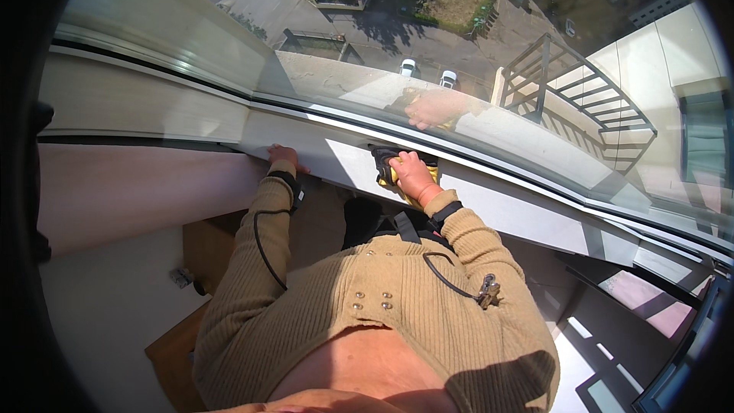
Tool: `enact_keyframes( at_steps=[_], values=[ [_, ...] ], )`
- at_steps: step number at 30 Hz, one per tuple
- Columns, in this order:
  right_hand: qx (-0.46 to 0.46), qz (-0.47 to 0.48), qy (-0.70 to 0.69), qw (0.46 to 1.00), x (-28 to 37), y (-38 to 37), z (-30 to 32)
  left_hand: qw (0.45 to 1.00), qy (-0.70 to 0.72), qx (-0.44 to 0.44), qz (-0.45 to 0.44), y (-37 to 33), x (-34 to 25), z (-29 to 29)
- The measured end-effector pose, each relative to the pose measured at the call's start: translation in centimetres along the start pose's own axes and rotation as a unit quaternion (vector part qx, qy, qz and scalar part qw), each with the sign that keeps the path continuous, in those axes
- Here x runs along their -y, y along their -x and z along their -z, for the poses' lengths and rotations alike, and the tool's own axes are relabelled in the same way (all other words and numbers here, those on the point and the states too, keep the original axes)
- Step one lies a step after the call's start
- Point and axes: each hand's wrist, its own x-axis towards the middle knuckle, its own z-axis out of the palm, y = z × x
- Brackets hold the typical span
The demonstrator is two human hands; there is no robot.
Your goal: The person wipes the exterior surface of a large window and the interior window sill using a yellow cloth. They fold the cloth and continue wiping different sections of the sill and glass.
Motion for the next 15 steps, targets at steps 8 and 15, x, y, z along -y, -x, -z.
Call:
enact_keyframes(
  at_steps=[8, 15],
  values=[
    [-0.026, -0.076, -0.014, 0.997, -4.6, 7.1, 3.1, 1.0, -0.001, 0.0, 0.004, -0.5, 0.1, -0.3],
    [-0.055, -0.257, 0.039, 0.964, -8.8, 16.7, 6.0, 1.0, -0.002, -0.01, -0.01, 0.1, 0.1, -0.1]
  ],
)
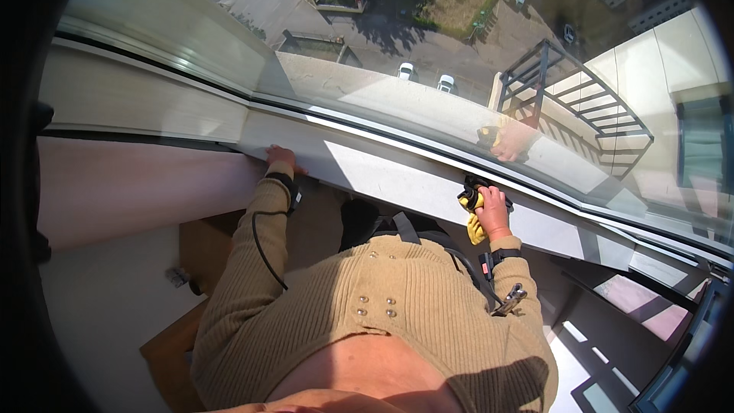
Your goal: The person wipes the exterior surface of a large window and the interior window sill using a yellow cloth. They fold the cloth and continue wiping different sections of the sill and glass.
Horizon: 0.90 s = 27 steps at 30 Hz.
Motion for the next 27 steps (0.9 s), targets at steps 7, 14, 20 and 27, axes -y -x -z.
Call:
enact_keyframes(
  at_steps=[7, 14, 20, 27],
  values=[
    [-0.06, 0.025, 0.007, 0.998, 2.2, -1.6, -2.6, 0.999, 0.053, -0.001, -0.008, 1.7, 0.3, 0.9],
    [0.012, 0.196, -0.01, 0.98, 10.5, -6.9, -5.0, 1.0, 0.012, 0.021, 0.007, 0.9, 0.1, 0.9],
    [0.043, 0.25, -0.041, 0.966, 15.1, -8.9, -6.3, 1.0, -0.005, 0.013, 0.008, 0.8, 0.0, 0.6],
    [0.07, 0.225, -0.072, 0.969, 10.6, -6.9, -3.7, 1.0, -0.019, 0.006, 0.001, 0.6, 0.0, 0.4]
  ],
)
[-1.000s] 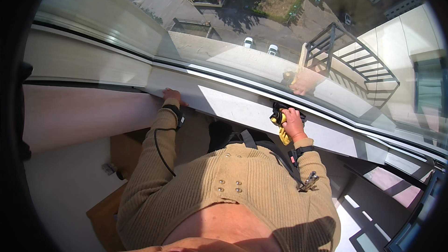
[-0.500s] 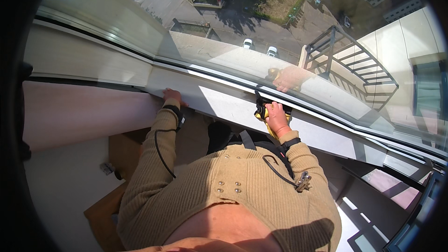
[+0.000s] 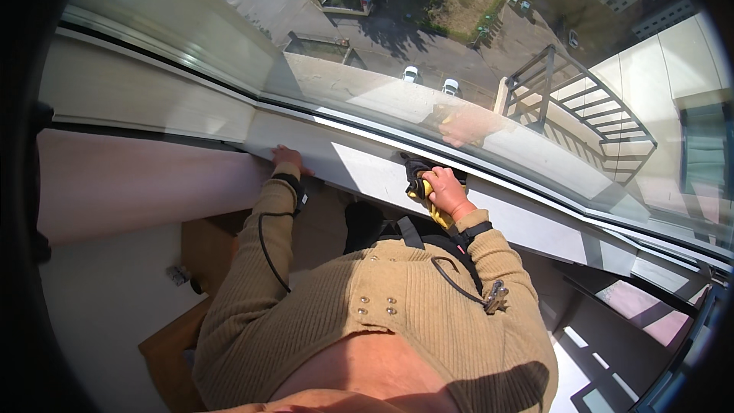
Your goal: The person wipes the exterior surface of a large window and the interior window sill using a yellow cloth. They fold the cloth and continue wiping different sections of the sill and glass.
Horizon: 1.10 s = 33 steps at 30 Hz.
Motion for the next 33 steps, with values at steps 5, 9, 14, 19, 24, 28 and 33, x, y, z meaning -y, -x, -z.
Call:
enact_keyframes(
  at_steps=[5, 9, 14, 19, 24, 28, 33],
  values=[
    [-0.056, -0.135, 0.046, 0.988, -4.0, 7.1, 2.7, 1.0, -0.011, 0.017, -0.001, 0.4, -0.1, 0.3],
    [-0.1, -0.244, 0.076, 0.962, -7.0, 12.5, 4.0, 1.0, 0.024, 0.011, 0.002, 0.4, 0.0, 0.4],
    [-0.148, -0.326, 0.136, 0.924, -8.5, 13.2, 2.3, 1.0, 0.009, 0.017, 0.007, 0.0, -0.1, 0.3],
    [-0.156, -0.263, 0.147, 0.941, -6.0, 9.5, 0.1, 0.999, 0.027, 0.013, 0.022, -0.1, -0.2, 0.3],
    [-0.062, -0.087, 0.073, 0.992, -2.4, 3.6, -0.6, 0.999, 0.043, 0.011, 0.022, 0.7, -0.1, 0.8],
    [-0.012, -0.006, 0.024, 1.0, 0.3, -1.3, -1.4, 0.998, 0.068, 0.004, 0.012, 1.6, 0.1, 1.3],
    [-0.025, 0.017, -0.023, 0.999, 1.5, -2.3, -1.4, 0.998, 0.054, 0.001, 0.009, 1.4, 0.2, 1.0]
  ],
)
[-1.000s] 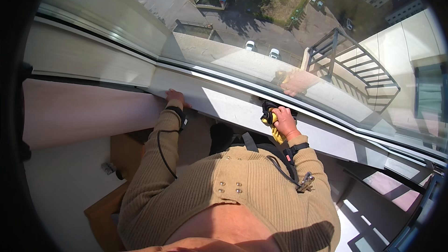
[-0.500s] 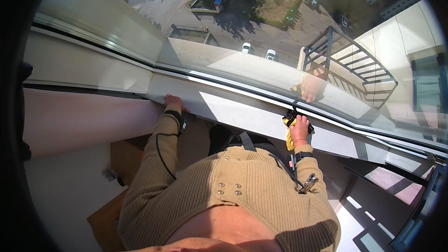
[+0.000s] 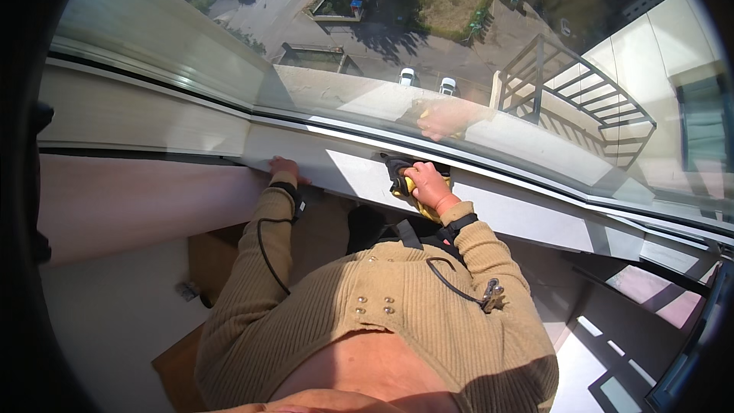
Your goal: The person wipes the exterior surface of a large window and the interior window sill using a yellow cloth. They fold the cloth and continue wiping different sections of the sill and glass.
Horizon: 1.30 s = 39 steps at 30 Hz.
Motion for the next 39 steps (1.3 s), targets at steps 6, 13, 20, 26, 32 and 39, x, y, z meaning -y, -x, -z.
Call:
enact_keyframes(
  at_steps=[6, 13, 20, 26, 32, 39],
  values=[
    [-0.035, -0.124, 0.035, 0.991, -4.1, 6.5, 3.6, 1.0, -0.006, 0.006, 0.006, -1.1, -0.2, -0.7],
    [-0.179, -0.396, 0.106, 0.895, -11.5, 19.4, 6.7, 1.0, 0.005, 0.021, 0.017, -0.7, -0.2, -0.3],
    [-0.253, -0.556, 0.137, 0.78, -13.1, 19.3, 4.8, 0.999, -0.002, 0.027, 0.023, -0.5, -0.4, 0.2],
    [-0.158, -0.364, 0.14, 0.907, -7.4, 13.0, 2.5, 1.0, -0.001, 0.016, 0.025, -0.8, -0.5, -0.1],
    [-0.075, -0.153, 0.067, 0.983, -3.7, 7.8, 2.4, 1.0, -0.011, 0.01, 0.009, -0.4, -0.4, 0.0],
    [-0.148, -0.242, 0.053, 0.958, -5.7, 10.6, 3.8, 0.999, -0.047, 0.001, -0.018, -1.2, 0.2, -0.7]
  ],
)
